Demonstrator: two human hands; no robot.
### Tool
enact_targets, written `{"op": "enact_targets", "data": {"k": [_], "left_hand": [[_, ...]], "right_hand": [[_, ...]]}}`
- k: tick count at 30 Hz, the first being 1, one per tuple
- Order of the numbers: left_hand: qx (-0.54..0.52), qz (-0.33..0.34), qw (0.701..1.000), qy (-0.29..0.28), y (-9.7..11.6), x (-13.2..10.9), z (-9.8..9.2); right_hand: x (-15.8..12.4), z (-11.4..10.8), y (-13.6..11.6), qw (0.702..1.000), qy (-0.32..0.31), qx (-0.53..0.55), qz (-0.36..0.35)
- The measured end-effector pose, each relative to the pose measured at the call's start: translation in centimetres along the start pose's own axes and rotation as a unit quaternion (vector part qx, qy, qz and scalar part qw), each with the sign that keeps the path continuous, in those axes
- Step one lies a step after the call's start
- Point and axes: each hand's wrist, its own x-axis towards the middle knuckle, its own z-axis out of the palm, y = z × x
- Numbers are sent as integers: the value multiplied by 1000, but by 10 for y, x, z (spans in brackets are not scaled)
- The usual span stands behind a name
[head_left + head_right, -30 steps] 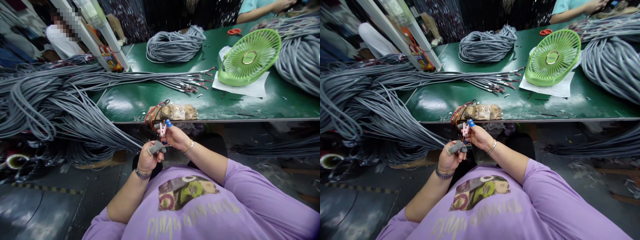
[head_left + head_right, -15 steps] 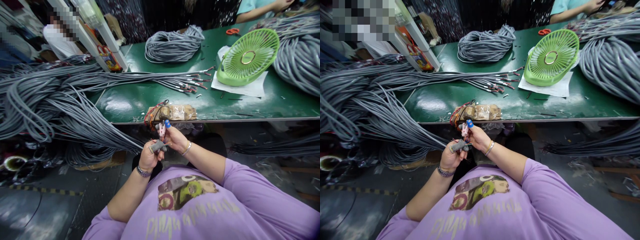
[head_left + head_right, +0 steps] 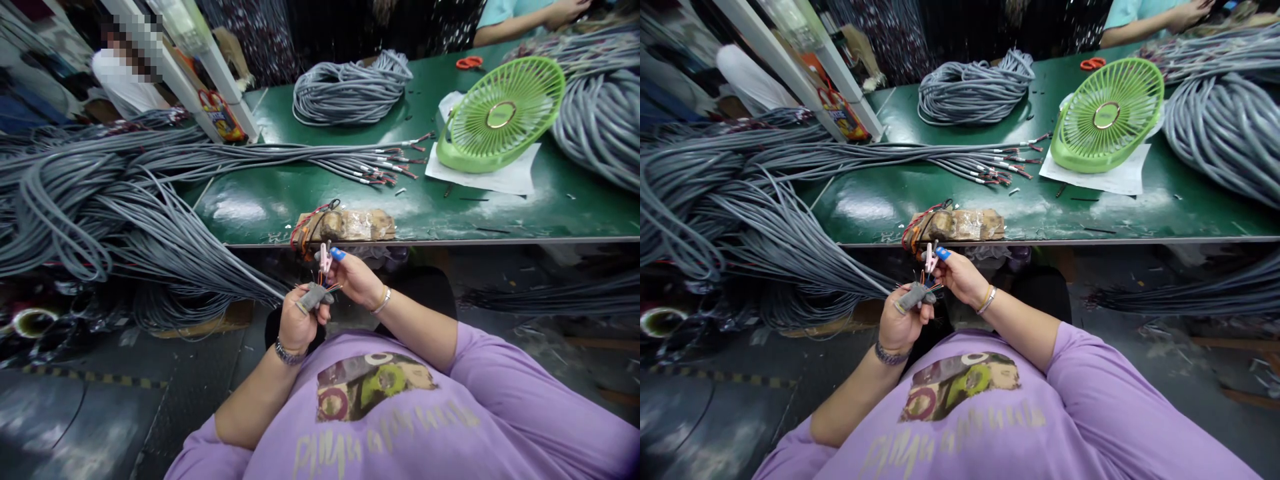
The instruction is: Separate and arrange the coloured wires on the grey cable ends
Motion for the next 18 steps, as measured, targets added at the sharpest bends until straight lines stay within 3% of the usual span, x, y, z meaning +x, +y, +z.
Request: {"op": "enact_targets", "data": {"k": [4, 6, 10, 18], "left_hand": [[-7, 7, 1000, 6, 1, 2, 2], [-9, 9, 1000, 5, 2, 3, 4], [6, 5, 1000, 14, 3, 4, 6], [12, -1, 1000, 22, -1, 8, 9]], "right_hand": [[-3, -4, 3, 987, 62, -104, -106], [-1, -5, 3, 990, 49, -102, -84], [6, -2, 3, 1000, -11, -1, 10], [10, 2, 2, 999, 5, 41, -2]]}}
